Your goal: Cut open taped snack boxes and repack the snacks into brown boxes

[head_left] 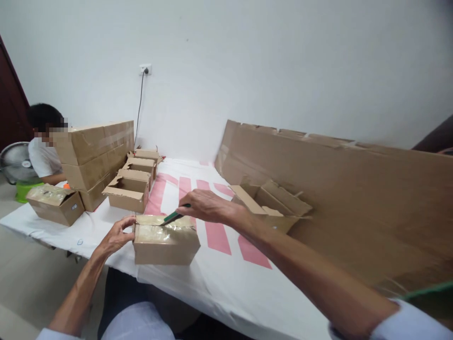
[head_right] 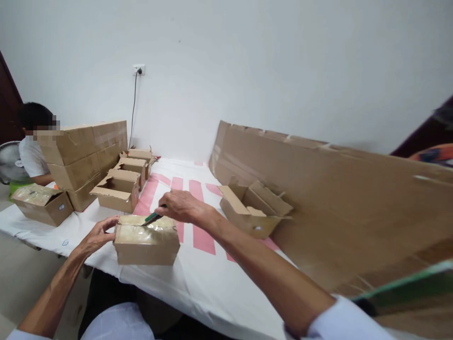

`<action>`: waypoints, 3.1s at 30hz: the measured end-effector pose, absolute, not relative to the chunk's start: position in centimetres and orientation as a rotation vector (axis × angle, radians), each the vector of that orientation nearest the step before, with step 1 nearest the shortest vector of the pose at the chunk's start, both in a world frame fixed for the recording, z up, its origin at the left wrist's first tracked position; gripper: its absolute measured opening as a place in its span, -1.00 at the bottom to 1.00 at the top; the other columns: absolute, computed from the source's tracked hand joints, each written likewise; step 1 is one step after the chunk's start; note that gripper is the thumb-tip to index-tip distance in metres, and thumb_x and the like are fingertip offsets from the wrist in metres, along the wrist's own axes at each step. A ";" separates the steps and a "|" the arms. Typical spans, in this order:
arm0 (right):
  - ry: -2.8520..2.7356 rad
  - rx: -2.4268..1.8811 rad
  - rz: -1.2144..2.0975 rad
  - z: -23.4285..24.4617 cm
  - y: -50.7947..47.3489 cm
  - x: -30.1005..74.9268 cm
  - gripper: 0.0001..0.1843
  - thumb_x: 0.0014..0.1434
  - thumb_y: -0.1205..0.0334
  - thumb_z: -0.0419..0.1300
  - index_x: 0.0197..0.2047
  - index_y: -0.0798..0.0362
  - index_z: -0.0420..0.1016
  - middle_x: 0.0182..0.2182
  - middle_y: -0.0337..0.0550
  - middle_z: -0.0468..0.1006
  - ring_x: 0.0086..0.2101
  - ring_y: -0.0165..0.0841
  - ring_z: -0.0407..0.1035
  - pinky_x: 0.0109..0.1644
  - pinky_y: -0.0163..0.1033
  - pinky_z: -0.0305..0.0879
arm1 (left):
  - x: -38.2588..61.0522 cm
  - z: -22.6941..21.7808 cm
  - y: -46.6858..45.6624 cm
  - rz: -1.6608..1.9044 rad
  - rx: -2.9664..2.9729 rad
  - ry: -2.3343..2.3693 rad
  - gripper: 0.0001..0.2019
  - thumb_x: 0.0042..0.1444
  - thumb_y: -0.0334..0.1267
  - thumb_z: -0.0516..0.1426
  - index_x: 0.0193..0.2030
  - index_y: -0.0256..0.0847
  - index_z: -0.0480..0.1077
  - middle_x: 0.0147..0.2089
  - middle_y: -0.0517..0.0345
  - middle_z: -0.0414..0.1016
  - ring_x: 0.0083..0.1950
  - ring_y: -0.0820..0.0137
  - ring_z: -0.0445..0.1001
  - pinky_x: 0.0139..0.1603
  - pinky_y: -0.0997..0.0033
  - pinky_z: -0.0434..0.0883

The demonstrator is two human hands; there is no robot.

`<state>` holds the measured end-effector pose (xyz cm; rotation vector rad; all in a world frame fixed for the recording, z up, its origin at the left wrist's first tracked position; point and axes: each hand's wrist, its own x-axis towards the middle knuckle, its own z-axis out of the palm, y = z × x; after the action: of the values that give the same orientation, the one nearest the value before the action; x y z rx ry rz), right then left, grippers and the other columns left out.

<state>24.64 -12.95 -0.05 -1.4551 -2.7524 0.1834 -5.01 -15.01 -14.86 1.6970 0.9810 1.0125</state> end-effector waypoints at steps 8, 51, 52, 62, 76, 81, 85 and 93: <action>-2.709 -1.433 0.226 -0.7 -13.3 27.3 -0.67 0.40 0.10 0.14 -0.31 0.02 0.65 -0.40 -0.16 0.61 -0.42 -0.37 0.31 -0.34 -0.23 0.00 | -5.0 -14.6 -14.2 0.949 1.757 1.111 -0.56 0.08 -0.22 0.28 0.14 -0.13 0.60 0.43 -0.04 0.39 0.44 0.00 0.32 0.35 0.12 0.37; -1.785 -1.329 -0.052 -19.4 -15.6 32.1 -0.70 0.37 0.08 0.17 0.08 0.02 0.53 -0.02 0.10 0.58 0.02 -0.04 0.44 0.14 0.08 0.35 | -5.9 -13.4 -12.0 0.560 2.308 1.128 0.29 -0.28 -0.08 0.54 0.58 -0.09 0.00 0.39 -0.19 0.24 0.42 -0.17 0.26 0.45 -0.13 0.26; -1.837 -1.265 -0.021 -17.9 -15.8 30.5 -0.70 0.36 0.10 0.19 0.09 0.01 0.53 0.02 0.10 0.58 0.06 -0.04 0.43 0.17 0.08 0.34 | -6.0 -13.3 -12.4 0.551 2.327 1.136 0.27 -0.27 -0.10 0.54 0.57 -0.09 0.00 0.37 -0.18 0.25 0.42 -0.16 0.26 0.45 -0.12 0.26; -2.319 -1.422 0.075 -12.9 -15.5 25.6 -0.78 0.24 0.30 0.28 -0.03 0.06 0.63 0.04 0.02 0.58 0.11 -0.12 0.37 0.15 -0.08 0.29 | -3.3 -11.2 -15.6 0.613 2.504 1.269 -0.44 0.26 0.13 0.26 0.32 -0.05 0.44 0.59 -0.11 0.03 0.58 -0.13 0.04 0.55 -0.16 0.08; -2.208 -1.680 -0.272 -12.7 -16.1 30.7 -0.75 0.33 0.40 0.09 -0.17 0.04 0.61 -0.07 0.06 0.62 -0.06 -0.10 0.42 -0.08 -0.08 0.22 | -0.8 -10.1 -11.5 0.448 2.301 1.454 -0.53 0.14 0.09 0.29 0.13 -0.01 0.43 0.07 0.07 0.43 0.07 0.10 0.48 0.13 0.20 0.41; -2.294 -1.489 -0.460 -14.6 -16.7 31.6 -0.78 0.33 0.39 0.13 -0.10 0.08 0.62 0.16 0.17 0.55 0.13 0.01 0.33 0.11 0.01 0.24 | 1.6 -9.1 -12.2 0.183 2.427 1.671 -0.44 0.00 -0.25 0.28 0.20 -0.01 0.38 -0.05 0.07 0.38 -0.12 0.10 0.50 -0.08 0.22 0.42; -2.294 -1.393 -0.379 -16.4 -17.7 31.9 -0.73 0.38 0.44 0.05 -0.06 0.08 0.58 -0.02 0.08 0.64 -0.02 -0.11 0.43 0.06 -0.06 0.28 | 0.7 -8.9 -14.7 0.262 2.462 1.626 -0.40 0.04 -0.28 0.21 0.28 -0.04 0.34 0.03 0.00 0.45 -0.06 0.07 0.52 0.01 0.15 0.43; -2.248 -1.332 -0.438 -17.3 -18.8 32.5 -0.76 0.39 0.45 0.04 -0.13 0.08 0.54 -0.13 0.04 0.63 -0.17 -0.17 0.45 -0.08 -0.12 0.29 | -1.3 -8.5 -21.1 0.623 2.280 1.507 -0.33 0.16 -0.27 0.07 0.45 -0.13 0.15 0.21 -0.06 0.47 0.08 0.13 0.53 0.11 0.09 0.46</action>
<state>32.45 -18.83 -17.30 -1.3316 -2.2484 -0.4379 -1.34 -21.08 -8.51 2.2799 1.5074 0.6231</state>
